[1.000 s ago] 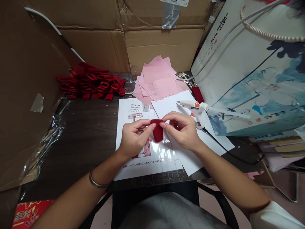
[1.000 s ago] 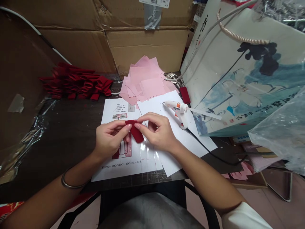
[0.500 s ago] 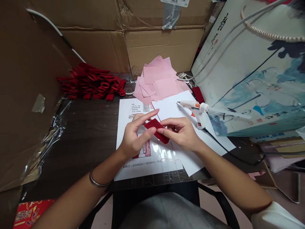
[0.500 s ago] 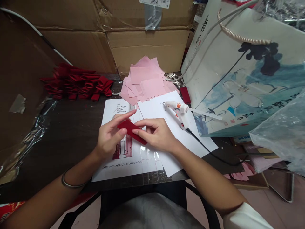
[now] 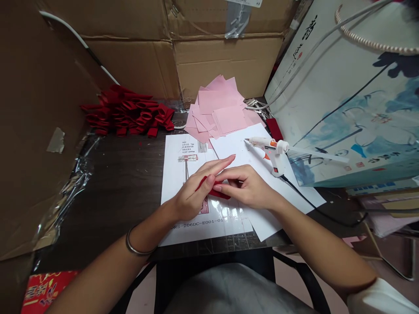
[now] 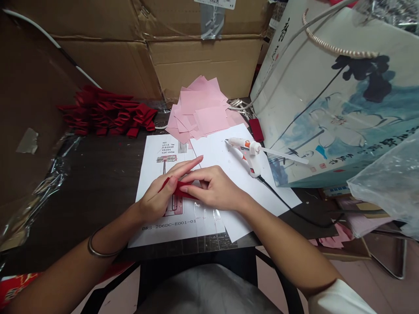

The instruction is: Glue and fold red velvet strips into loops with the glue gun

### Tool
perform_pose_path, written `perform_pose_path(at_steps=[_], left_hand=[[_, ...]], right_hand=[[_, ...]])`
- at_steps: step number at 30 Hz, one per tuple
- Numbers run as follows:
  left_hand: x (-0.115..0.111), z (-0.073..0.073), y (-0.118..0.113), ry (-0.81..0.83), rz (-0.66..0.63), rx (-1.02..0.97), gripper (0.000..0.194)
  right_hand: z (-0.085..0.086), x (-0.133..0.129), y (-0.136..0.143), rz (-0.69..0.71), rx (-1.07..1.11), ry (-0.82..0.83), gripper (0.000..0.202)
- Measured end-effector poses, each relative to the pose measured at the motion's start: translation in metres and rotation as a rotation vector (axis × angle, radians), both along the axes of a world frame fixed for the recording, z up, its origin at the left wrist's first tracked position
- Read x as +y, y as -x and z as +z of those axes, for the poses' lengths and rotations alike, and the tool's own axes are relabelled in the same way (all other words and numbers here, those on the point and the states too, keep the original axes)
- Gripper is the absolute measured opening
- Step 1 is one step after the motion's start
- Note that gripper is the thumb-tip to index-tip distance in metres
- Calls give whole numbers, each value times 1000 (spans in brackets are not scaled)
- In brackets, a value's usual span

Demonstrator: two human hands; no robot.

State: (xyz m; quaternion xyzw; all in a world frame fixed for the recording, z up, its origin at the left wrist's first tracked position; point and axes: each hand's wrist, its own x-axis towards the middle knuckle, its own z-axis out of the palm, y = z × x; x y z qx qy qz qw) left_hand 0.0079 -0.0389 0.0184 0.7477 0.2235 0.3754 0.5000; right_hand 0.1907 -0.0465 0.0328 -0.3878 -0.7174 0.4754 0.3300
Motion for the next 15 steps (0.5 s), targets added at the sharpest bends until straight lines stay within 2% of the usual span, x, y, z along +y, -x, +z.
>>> perform_pose_path(at_steps=[7, 10, 15], left_hand=[[2, -3, 2, 7, 6, 5, 54], [3, -5, 3, -66, 43, -17, 55], [4, -3, 1, -250, 73, -94, 42]], right_hand=[[-2, 1, -1, -38, 38, -75, 16], [-3, 2, -2, -62, 65, -97, 14], [-5, 2, -3, -56, 77, -123, 12]])
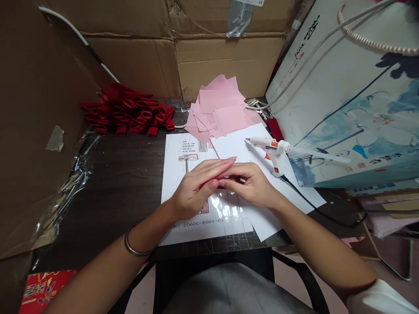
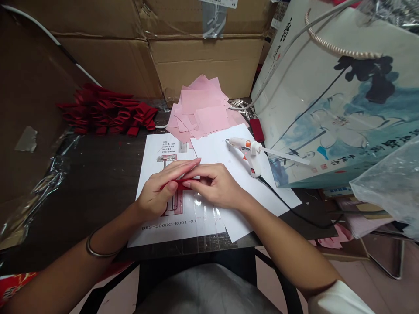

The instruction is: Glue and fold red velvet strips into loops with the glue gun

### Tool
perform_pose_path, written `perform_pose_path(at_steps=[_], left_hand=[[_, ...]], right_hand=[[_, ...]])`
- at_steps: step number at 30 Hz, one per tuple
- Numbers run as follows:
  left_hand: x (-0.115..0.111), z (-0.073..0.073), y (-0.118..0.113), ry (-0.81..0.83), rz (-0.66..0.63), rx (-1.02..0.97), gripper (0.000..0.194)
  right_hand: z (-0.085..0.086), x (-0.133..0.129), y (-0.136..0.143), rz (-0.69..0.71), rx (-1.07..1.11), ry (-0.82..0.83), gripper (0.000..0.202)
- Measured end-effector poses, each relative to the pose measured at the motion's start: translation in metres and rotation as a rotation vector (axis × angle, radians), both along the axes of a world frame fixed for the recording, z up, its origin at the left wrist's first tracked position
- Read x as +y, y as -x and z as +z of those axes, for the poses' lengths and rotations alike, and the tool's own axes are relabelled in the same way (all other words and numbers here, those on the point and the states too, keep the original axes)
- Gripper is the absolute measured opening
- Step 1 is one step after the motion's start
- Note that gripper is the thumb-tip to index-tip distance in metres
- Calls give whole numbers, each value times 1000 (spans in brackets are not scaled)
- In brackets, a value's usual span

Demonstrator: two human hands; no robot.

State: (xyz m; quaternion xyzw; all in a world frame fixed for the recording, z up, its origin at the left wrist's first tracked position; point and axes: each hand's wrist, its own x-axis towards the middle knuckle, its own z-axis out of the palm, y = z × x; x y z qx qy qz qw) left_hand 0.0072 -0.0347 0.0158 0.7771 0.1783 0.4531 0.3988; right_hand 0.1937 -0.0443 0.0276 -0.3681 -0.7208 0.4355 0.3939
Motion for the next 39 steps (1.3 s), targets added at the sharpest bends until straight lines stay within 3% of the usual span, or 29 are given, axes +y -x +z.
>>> perform_pose_path(at_steps=[7, 12, 17, 23, 30, 34, 39], left_hand=[[1, -2, -2, -71, 24, -34, 40], [2, -1, -1, -116, 91, -31, 53], [1, 1, 0, -172, 130, -74, 38], [-4, 1, -1, 42, 146, -27, 35], [-6, 0, -1, 200, 176, -27, 32], [-5, 6, 2, 282, 226, -32, 31], [-5, 11, 4, 519, 77, 71, 34]], right_hand=[[-1, 1, 1, 9, 18, -79, 11], [0, 1, 0, -5, 44, -100, 13], [2, 0, -1, -42, 34, -84, 15], [1, -2, 0, -107, -34, 14, 18], [1, -4, 3, -131, -63, 10, 17], [2, -4, 4, -257, 25, -73, 14], [4, -3, 2, -248, 91, -113, 10]])
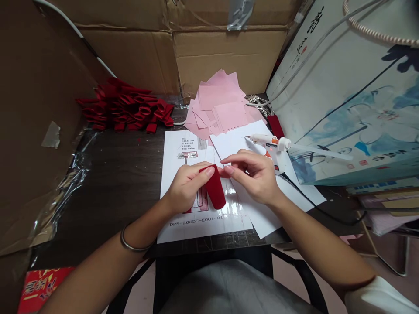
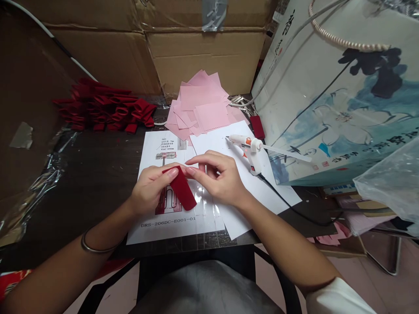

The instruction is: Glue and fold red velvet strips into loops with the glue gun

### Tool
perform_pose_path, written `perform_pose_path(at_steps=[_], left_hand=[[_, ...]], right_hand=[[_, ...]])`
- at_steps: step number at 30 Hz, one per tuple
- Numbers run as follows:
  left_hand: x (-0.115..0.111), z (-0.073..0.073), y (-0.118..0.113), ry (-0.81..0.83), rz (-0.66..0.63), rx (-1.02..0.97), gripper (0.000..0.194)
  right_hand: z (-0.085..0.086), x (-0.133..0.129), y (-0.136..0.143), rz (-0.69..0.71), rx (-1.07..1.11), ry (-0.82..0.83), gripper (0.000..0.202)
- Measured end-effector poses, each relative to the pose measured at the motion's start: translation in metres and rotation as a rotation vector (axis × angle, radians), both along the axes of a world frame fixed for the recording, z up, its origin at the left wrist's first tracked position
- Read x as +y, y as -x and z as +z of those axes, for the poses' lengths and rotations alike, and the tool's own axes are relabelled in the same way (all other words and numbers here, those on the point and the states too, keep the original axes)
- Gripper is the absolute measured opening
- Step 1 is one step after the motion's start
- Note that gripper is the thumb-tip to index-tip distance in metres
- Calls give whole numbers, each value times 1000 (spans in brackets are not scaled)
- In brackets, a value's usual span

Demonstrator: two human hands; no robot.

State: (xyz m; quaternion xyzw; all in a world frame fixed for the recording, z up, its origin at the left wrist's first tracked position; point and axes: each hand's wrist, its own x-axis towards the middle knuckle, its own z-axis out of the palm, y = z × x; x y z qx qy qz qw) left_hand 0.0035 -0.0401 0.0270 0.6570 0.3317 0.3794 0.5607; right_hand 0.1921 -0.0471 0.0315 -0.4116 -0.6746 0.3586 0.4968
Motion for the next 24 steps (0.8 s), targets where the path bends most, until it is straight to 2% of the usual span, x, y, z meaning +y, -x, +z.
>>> perform_pose_path(at_steps=[3, 10, 16, 24], left_hand=[[-2, 0, -1, 91, -49, 26, 37], [-4, 0, -4, 141, -85, 108, 38], [-5, 1, -2, 180, -145, 39, 33], [-5, -4, -3, 225, -43, -29, 40]], right_hand=[[1, 0, 0, 16, -37, -14, 11], [2, -1, 2, 1, 11, 91, 8], [3, 0, 0, 0, -11, 81, 8], [2, -1, -1, 95, -85, -37, 15]])
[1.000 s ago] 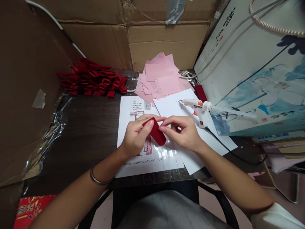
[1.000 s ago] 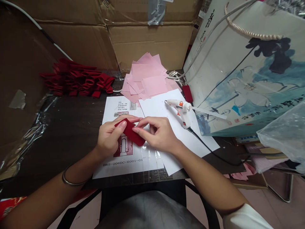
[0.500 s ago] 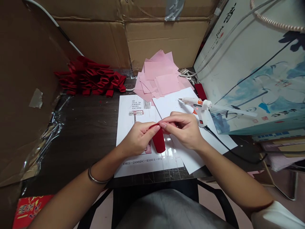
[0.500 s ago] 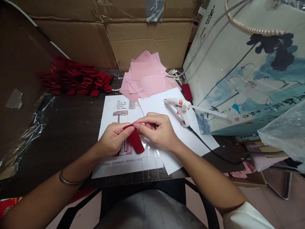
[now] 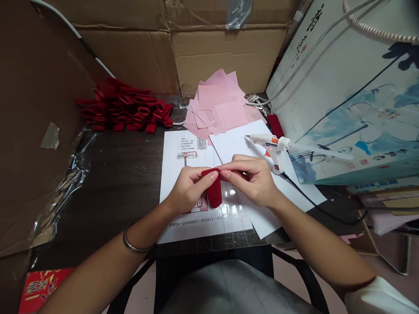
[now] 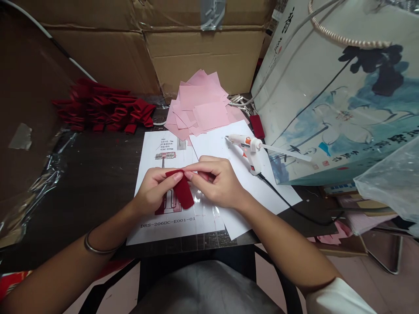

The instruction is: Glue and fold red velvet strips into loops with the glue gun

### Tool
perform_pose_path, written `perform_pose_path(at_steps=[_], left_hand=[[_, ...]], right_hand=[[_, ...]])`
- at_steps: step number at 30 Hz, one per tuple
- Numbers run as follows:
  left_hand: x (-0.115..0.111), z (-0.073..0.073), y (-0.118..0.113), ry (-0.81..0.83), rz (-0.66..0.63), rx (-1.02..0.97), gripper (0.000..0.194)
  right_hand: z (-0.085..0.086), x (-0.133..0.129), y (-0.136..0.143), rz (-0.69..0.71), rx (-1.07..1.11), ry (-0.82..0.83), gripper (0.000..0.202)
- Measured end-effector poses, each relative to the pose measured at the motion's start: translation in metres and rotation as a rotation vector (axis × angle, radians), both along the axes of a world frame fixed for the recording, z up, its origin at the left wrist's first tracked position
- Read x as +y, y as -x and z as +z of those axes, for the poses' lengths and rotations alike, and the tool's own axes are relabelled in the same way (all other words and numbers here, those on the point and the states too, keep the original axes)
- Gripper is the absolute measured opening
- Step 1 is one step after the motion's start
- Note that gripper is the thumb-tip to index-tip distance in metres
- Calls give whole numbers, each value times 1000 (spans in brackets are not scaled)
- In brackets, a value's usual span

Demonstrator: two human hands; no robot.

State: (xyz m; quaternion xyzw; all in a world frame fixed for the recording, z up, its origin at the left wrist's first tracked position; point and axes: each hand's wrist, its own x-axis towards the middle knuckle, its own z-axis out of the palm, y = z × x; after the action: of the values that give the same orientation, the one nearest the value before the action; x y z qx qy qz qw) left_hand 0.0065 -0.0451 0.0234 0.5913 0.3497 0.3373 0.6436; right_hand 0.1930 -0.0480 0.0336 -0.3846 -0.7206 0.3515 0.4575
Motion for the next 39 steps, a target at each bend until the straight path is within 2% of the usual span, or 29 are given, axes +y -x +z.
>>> perform_pose_path(at_steps=[4, 8, 11, 15, 20, 24, 29, 32, 35, 37, 39], left_hand=[[2, 0, 0, -52, 15, 8, 40], [4, 1, -3, -163, 7, 33, 35], [5, -2, -5, -221, 54, 54, 30], [6, -2, -4, -186, 71, 73, 27], [4, 4, -1, -50, -46, 31, 29], [4, 5, 1, 14, -117, -15, 34], [4, 2, 0, 85, 12, -36, 41], [5, 0, -1, 94, 90, -68, 39], [6, -2, -2, -1, 139, -136, 32], [7, -4, -2, -59, 155, -138, 31], [8, -6, -3, -94, 172, -111, 32]], right_hand=[[-1, 0, 2, -8, -5, -50, 18], [-3, 1, 3, -41, 17, -36, 17], [-3, 2, 2, -65, 33, -10, 17], [-2, 4, 0, -40, 67, 90, 16], [0, 4, -2, -39, 117, 213, 10], [1, 3, 0, -59, 90, 183, 10], [0, -1, 2, -68, 13, 127, 16], [-2, -1, 1, -103, 50, 218, 21], [-2, 0, -2, -143, 111, 320, 24], [-1, 2, -4, -90, 88, 416, 30], [1, 3, -4, 60, 64, 537, 32]])
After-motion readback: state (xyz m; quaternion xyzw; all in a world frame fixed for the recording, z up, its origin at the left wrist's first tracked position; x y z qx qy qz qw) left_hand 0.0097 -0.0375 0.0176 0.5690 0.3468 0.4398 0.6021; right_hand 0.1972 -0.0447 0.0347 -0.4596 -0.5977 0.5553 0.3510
